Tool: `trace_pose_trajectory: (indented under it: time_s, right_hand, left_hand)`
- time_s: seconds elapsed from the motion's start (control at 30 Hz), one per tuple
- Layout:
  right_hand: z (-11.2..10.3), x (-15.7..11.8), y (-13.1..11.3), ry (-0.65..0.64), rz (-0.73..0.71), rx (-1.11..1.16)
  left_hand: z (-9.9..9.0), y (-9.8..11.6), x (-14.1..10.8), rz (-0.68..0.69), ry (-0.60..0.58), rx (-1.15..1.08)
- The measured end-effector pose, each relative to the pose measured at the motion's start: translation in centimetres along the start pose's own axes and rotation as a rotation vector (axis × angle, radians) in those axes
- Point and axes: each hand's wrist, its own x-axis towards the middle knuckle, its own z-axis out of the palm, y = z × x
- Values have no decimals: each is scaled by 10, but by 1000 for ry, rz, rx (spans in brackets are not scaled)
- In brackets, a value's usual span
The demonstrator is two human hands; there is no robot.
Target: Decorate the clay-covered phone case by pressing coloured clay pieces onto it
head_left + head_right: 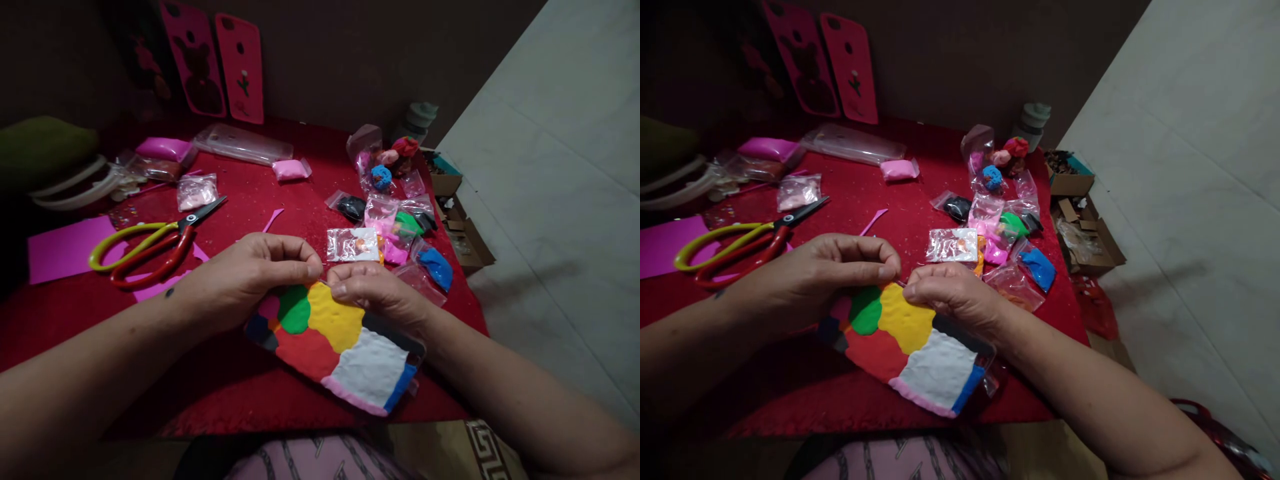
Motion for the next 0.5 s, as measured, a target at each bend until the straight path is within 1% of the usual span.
trace_pose_trajectory:
  time_s: [0.17,0.3,0.43,0.5]
  right_hand:
    - [1,1,-2,15,0,-14]
    - [-1,2,0,16,-2,-22]
    - [-2,0,-1,-12,14,115]
    - [-2,-1,-2,-24,28,183]
  left_hand:
    - [-1,-1,1,11,-4,25]
    - [-1,3,1,-8,6,2]
    - [-3,8,1,-21,60,-42]
    - [-5,8,2,-14,60,-50]
